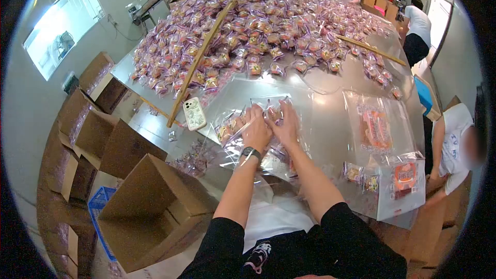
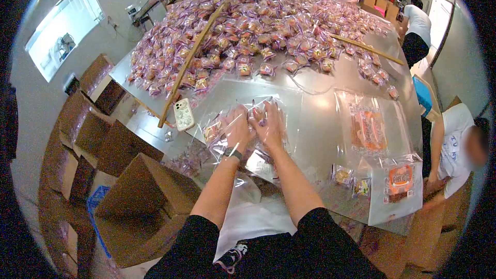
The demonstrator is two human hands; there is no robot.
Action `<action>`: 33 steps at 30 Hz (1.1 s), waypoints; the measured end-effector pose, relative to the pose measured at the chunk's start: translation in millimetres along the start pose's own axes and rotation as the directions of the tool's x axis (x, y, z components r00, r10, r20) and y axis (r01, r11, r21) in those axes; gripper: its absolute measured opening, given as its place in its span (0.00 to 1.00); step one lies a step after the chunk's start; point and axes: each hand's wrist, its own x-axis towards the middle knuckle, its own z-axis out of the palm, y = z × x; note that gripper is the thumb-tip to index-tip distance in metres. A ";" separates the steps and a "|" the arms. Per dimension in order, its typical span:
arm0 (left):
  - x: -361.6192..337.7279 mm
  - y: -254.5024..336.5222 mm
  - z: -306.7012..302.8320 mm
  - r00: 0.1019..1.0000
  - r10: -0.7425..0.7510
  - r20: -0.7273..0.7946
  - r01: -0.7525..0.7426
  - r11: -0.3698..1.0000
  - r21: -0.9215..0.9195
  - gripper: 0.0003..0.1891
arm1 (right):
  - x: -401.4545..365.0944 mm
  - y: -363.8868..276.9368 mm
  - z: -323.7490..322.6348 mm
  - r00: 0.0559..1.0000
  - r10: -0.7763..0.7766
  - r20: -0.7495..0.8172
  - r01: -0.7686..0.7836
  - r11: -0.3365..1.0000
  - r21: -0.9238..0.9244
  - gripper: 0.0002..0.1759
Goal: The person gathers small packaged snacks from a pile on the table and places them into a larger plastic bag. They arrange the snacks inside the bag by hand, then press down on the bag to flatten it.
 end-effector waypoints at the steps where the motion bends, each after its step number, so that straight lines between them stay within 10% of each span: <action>1: 0.5 -1.6 4.4 0.999 0.011 -0.030 -0.011 1.000 0.005 0.32 | 2.5 1.5 0.7 1.000 -0.009 0.025 0.008 1.000 0.022 0.43; 10: -3.7 -8.8 5.8 0.973 0.228 0.047 -0.230 0.973 0.033 0.45 | -3.4 24.7 1.9 0.980 -0.116 0.161 0.138 0.982 -0.130 0.51; 15: -2.9 -6.2 -7.6 0.964 0.224 0.143 -0.206 0.970 -0.129 0.48 | -7.5 27.0 1.2 0.996 -0.043 0.078 0.026 0.979 0.203 0.51; 24: -9.1 -2.7 -13.2 0.973 0.219 -0.071 -0.224 0.971 -0.082 0.34 | -3.6 23.8 1.5 0.996 0.034 0.086 -0.036 0.999 0.030 0.49; 33: -0.1 -6.5 -13.6 0.983 0.176 0.056 -0.174 0.983 -0.054 0.35 | -6.2 27.7 5.2 0.995 0.059 0.079 -0.059 0.998 -0.008 0.48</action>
